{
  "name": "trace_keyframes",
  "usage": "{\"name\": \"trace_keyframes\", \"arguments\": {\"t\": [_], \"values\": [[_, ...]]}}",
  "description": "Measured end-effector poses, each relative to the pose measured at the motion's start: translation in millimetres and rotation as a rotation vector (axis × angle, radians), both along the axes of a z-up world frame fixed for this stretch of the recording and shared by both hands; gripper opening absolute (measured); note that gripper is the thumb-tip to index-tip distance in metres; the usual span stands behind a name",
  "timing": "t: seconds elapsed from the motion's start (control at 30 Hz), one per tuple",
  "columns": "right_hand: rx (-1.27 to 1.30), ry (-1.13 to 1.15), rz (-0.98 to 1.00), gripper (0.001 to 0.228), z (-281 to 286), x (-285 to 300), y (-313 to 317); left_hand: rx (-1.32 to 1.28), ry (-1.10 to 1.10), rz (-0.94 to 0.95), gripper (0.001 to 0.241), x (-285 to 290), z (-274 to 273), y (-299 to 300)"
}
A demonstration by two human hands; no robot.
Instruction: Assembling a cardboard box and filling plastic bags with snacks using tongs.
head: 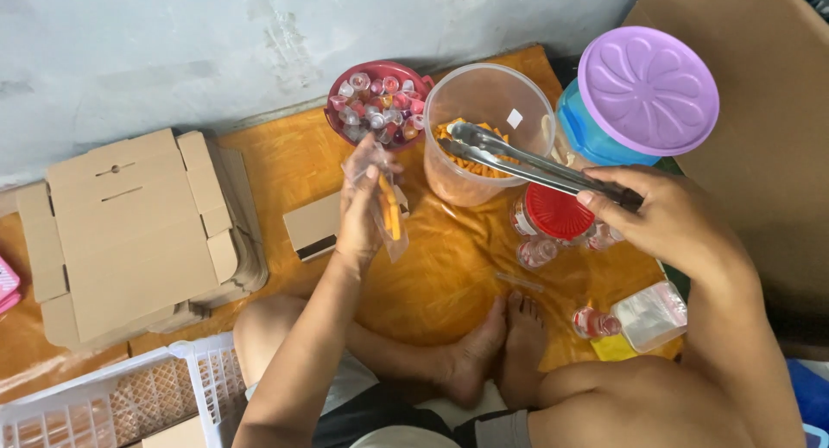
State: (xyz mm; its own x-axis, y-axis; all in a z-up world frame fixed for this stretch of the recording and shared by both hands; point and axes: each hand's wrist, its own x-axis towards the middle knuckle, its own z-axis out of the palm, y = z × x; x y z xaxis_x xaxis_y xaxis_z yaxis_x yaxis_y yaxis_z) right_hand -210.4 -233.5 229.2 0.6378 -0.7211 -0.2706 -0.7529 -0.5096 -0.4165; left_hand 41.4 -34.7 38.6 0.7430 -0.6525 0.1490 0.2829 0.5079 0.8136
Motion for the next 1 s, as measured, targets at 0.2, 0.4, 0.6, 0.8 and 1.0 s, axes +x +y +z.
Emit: {"name": "trace_keyframes", "arguments": {"t": [0.2,0.4,0.6,0.8,1.0], "values": [[-0.269,0.078,0.048,0.044,-33,-2,-28,0.105,-0.302,-0.053,0.066,-13,29,17],[-0.401,0.431,0.074,0.057,-95,29,-81,0.242,-0.360,-0.061,0.077,-33,-23,22],[-0.433,0.526,0.068,0.051,-188,77,-121,0.332,-0.358,-0.064,0.077,-67,-40,36],[-0.387,0.526,0.067,0.036,-187,132,-104,0.352,-0.314,-0.036,0.077,-76,-45,42],[-0.434,0.533,0.052,0.038,-224,153,-120,0.346,-0.279,-0.033,0.073,-68,-40,57]]}}
